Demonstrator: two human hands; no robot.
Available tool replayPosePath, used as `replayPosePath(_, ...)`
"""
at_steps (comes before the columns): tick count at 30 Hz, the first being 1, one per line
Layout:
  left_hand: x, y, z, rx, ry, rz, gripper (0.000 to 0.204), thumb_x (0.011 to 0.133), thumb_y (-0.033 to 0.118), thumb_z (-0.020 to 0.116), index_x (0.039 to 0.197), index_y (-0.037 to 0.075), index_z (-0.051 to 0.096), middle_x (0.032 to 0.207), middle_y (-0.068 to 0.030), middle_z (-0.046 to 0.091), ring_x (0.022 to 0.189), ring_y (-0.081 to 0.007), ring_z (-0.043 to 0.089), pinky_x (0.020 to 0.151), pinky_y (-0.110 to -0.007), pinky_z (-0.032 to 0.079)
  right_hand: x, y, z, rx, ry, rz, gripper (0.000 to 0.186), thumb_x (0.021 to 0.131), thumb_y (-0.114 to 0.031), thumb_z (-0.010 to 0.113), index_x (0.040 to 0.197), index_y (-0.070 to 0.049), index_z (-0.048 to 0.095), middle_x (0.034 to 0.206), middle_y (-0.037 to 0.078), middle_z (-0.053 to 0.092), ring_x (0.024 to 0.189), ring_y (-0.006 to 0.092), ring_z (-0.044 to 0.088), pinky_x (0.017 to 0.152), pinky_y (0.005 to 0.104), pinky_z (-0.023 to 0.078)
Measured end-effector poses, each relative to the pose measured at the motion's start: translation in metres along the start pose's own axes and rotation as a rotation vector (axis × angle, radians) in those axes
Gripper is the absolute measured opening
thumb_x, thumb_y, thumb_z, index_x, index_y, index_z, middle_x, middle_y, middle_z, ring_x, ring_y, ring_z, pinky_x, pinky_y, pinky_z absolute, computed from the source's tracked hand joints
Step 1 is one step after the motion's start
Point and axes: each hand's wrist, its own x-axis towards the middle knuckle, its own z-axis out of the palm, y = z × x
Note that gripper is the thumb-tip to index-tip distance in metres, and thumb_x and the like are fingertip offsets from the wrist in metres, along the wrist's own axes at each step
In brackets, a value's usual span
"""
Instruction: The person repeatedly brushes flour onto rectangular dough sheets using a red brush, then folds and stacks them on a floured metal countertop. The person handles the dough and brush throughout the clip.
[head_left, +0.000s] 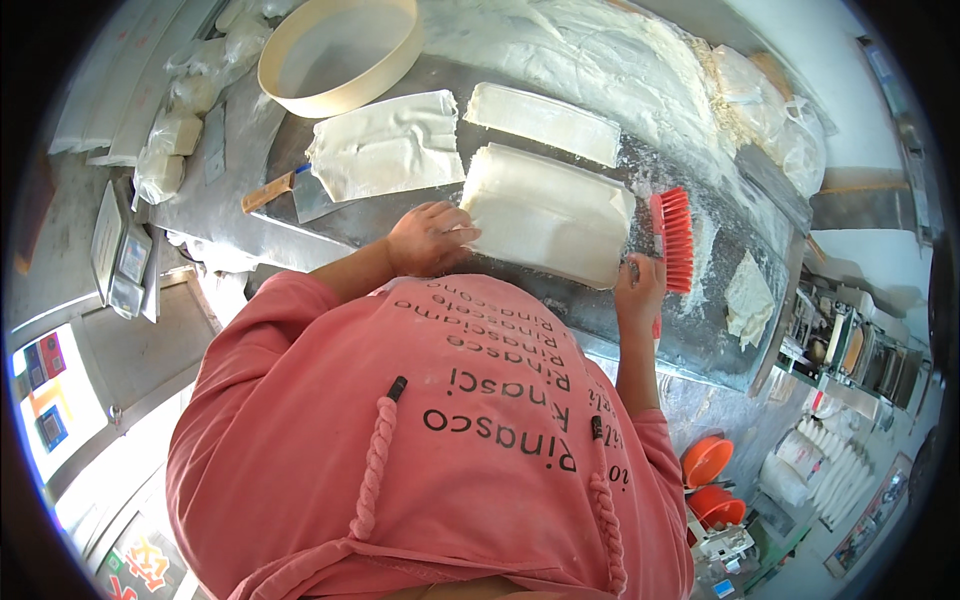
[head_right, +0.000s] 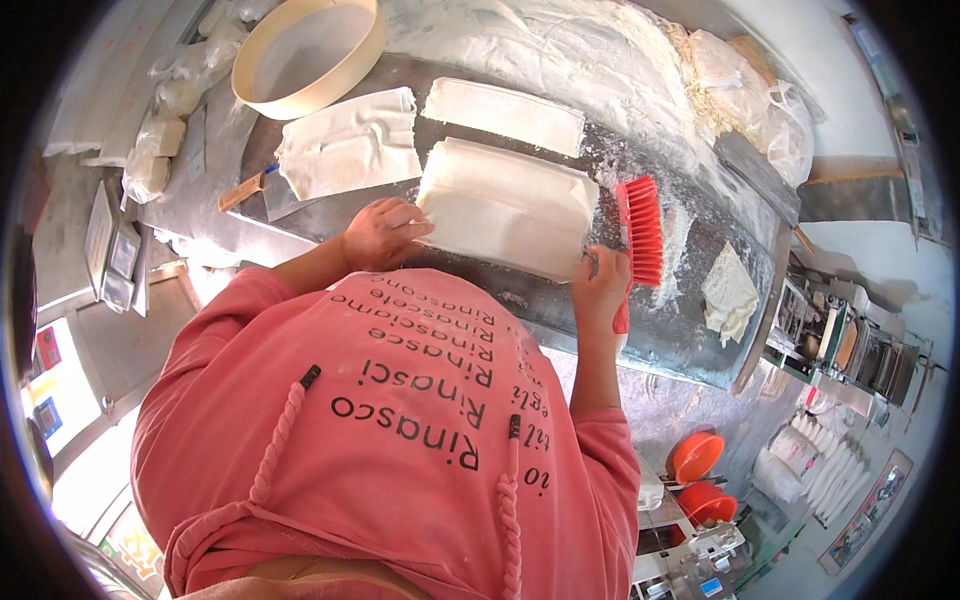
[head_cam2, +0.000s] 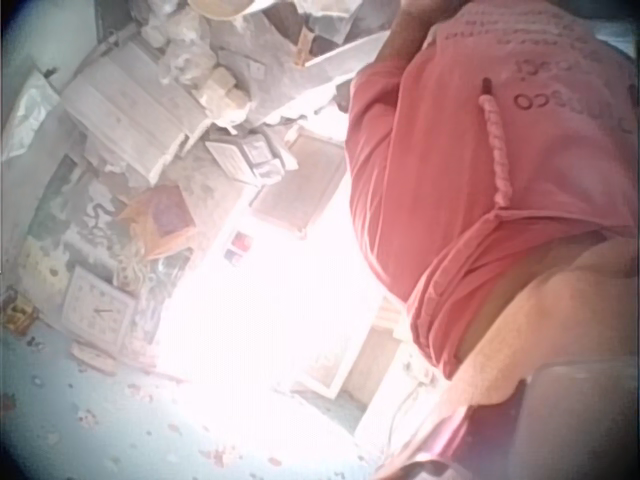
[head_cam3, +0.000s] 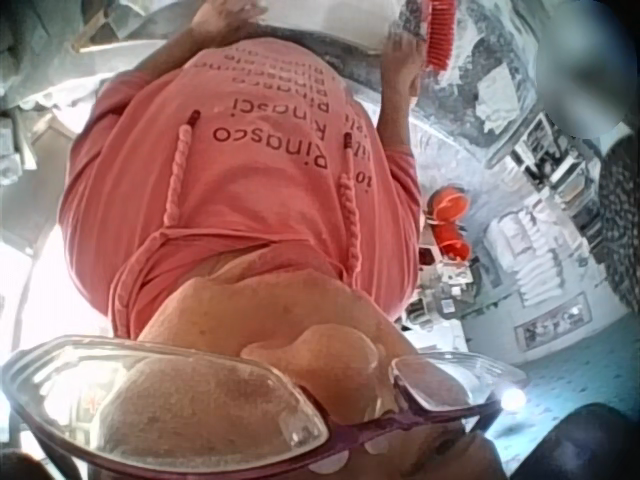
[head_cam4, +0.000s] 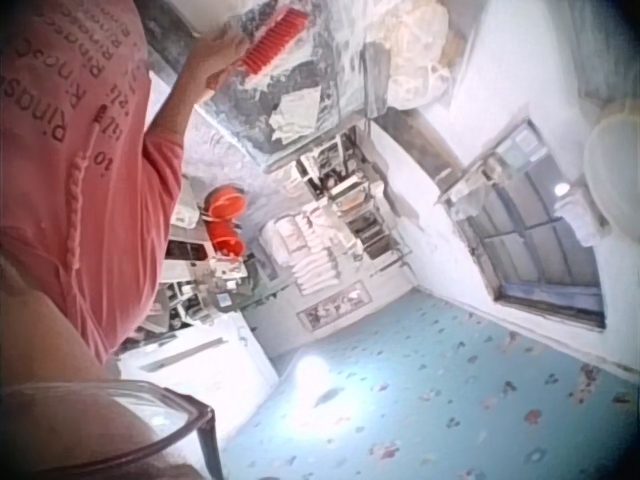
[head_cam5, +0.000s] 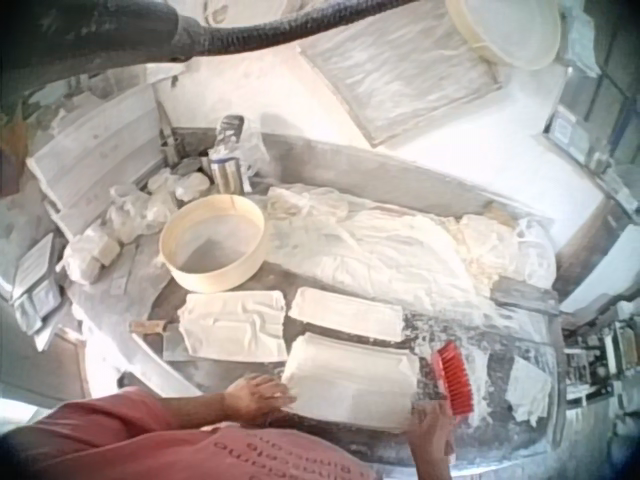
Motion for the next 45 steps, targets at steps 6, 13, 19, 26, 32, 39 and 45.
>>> replayPosePath(6, 0.037, 0.002, 0.0, 0.129, -0.111, -0.212, 0.057, 0.084, 0.022, 0.059, 0.136, 0.006, 0.042, 0.143, -0.0112, 0.037, 0.132, -0.0303, 0.033, 0.106, -0.045, 0.031, 0.041, -0.055, 0.007, -0.257, -0.063, -0.163, 0.046, 0.083, -0.021, 0.062, 0.127, -0.009, 0.053, 0.13, 0.016, 0.05, 0.123, 0.0377, 0.042, 0.099, 0.0499, 0.035)
replayPosePath(13, 0.02, -0.004, 0.015, 0.129, -0.222, -0.278, 0.066, 0.087, 0.027, 0.054, 0.143, 0.003, 0.03, 0.152, -0.0105, 0.025, 0.141, -0.0279, 0.02, 0.114, -0.045, 0.019, -0.014, 0.01, -0.032, -0.389, 0.258, 0.092, 0.047, 0.084, -0.023, 0.063, 0.123, -0.001, 0.048, 0.116, 0.022, 0.05, 0.111, 0.0404, 0.045, 0.093, 0.0533, 0.036)
replayPosePath(19, 0.018, -0.004, 0.019, 0.135, -0.197, -0.283, 0.066, 0.087, 0.027, 0.052, 0.143, 0.002, 0.029, 0.152, -0.0115, 0.024, 0.142, -0.0273, 0.02, 0.115, -0.044, 0.016, -0.085, 0.025, -0.033, -0.469, -0.005, 0.402, 0.035, 0.086, -0.028, 0.063, 0.103, -0.002, 0.048, 0.092, 0.019, 0.053, 0.089, 0.0393, 0.053, 0.078, 0.0499, 0.044)
replayPosePath(26, 0.013, -0.008, 0.019, 0.134, -0.15, -0.265, 0.059, 0.087, 0.024, 0.05, 0.139, 0.001, 0.036, 0.148, -0.0147, 0.031, 0.138, -0.0303, 0.027, 0.112, -0.044, 0.023, -0.046, -0.035, -0.063, 0.445, -0.063, 0.445, 0.016, 0.088, -0.019, 0.062, 0.087, -0.005, 0.056, 0.068, 0.006, 0.052, 0.057, 0.0196, 0.05, 0.049, 0.0347, 0.039)
replayPosePath(32, 0.011, -0.013, 0.029, 0.244, -0.271, -0.309, 0.056, 0.086, 0.026, 0.052, 0.135, 0.0, 0.041, 0.143, -0.0174, 0.038, 0.132, -0.0331, 0.036, 0.109, -0.045, 0.027, -0.018, -0.104, -0.044, 1.244, -0.728, 0.838, 0.017, 0.085, -0.021, 0.063, 0.09, -0.006, 0.06, 0.061, -0.003, 0.049, 0.043, 0.0042, 0.039, 0.038, 0.021, 0.027)
replayPosePath(39, 0.013, -0.003, 0.021, 0.102, -0.006, -0.24, 0.05, 0.083, 0.021, 0.055, 0.13, 0.002, 0.048, 0.142, -0.0142, 0.041, 0.128, -0.0317, 0.041, 0.107, -0.044, 0.03, -0.064, -0.022, -0.088, 1.096, -0.173, 1.061, 0.017, 0.085, -0.024, 0.063, 0.087, -0.007, 0.058, 0.058, -0.001, 0.047, 0.039, 0.0061, 0.039, 0.034, 0.022, 0.026)
replayPosePath(45, 0.056, -0.029, 0.018, 0.11, 0.213, -0.395, 0.011, 0.084, 0.018, 0.058, 0.084, 0.007, 0.061, 0.089, -0.007, 0.065, 0.089, -0.0306, 0.059, 0.081, -0.042, 0.043, -0.074, 0.023, -0.065, -0.057, 0.154, 0.423, 0.027, 0.086, -0.03, 0.063, 0.084, -0.006, 0.051, 0.07, 0.013, 0.057, 0.056, 0.0339, 0.056, 0.051, 0.043, 0.044)
